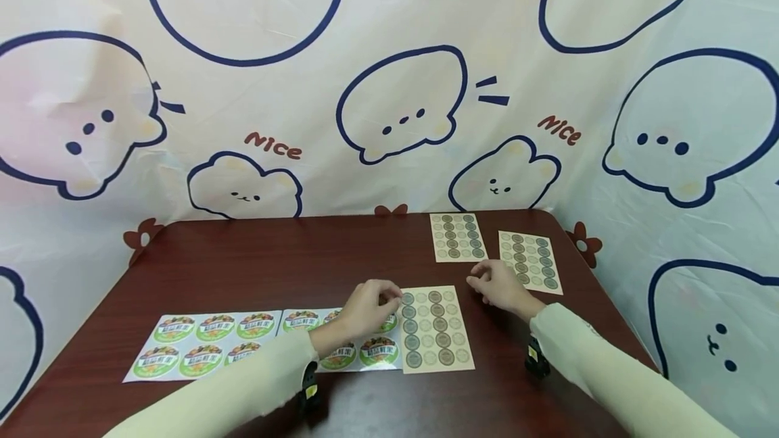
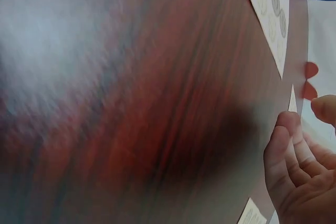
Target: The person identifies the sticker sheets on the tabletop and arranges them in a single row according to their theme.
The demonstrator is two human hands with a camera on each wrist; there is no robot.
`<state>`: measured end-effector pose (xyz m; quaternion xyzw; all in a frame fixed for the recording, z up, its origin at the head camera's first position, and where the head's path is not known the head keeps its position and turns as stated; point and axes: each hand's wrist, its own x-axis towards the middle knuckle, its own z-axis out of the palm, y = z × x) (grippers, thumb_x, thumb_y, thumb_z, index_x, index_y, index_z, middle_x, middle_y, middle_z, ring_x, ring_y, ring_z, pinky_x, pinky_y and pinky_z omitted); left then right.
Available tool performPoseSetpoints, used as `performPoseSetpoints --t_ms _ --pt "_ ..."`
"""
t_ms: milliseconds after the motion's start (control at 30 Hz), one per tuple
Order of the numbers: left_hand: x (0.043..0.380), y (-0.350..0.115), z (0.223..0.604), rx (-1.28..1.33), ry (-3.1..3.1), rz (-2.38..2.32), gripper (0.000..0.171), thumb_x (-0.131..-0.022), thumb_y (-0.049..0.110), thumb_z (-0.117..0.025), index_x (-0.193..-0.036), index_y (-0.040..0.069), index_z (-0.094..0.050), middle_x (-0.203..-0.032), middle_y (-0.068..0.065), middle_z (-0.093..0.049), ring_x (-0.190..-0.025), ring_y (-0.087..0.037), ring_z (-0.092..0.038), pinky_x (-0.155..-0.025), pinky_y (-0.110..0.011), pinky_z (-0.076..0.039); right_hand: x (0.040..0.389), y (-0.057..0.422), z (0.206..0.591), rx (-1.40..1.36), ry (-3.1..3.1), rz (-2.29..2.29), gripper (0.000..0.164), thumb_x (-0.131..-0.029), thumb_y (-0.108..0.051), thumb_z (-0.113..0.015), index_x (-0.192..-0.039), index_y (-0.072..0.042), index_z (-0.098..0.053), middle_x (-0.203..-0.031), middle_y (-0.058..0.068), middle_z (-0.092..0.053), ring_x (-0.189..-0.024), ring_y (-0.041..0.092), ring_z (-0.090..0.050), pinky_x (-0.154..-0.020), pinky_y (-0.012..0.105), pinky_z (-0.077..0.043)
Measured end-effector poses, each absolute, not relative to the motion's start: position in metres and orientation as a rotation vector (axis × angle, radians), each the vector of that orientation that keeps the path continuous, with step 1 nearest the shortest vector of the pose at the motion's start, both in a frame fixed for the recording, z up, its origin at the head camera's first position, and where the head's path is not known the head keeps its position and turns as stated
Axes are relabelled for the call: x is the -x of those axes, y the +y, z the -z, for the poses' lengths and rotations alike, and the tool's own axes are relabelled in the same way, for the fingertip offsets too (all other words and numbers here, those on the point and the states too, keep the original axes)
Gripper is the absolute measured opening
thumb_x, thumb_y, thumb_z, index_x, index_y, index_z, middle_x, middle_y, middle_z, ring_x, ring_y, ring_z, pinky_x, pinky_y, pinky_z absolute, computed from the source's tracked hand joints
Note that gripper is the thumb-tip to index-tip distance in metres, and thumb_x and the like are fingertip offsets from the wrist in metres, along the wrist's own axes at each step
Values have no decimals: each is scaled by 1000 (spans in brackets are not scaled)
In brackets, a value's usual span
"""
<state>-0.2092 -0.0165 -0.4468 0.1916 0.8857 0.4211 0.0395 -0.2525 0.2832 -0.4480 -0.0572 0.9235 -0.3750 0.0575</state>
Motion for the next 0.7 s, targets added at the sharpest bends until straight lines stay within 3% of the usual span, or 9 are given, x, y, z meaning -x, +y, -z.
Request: performPoseSetpoints --t_ms 700 --pt "240 -30 439 -548 2776 -1238 23 -103 19 -59 -118 6 -70 -93 0 -70 -67 -9 -55 -61 -25 -44 294 288 440 159 2870 1052 29 -101 -17 -59 -119 5 -61 -73 12 -66 -60 16 -58 -56 31 -49"
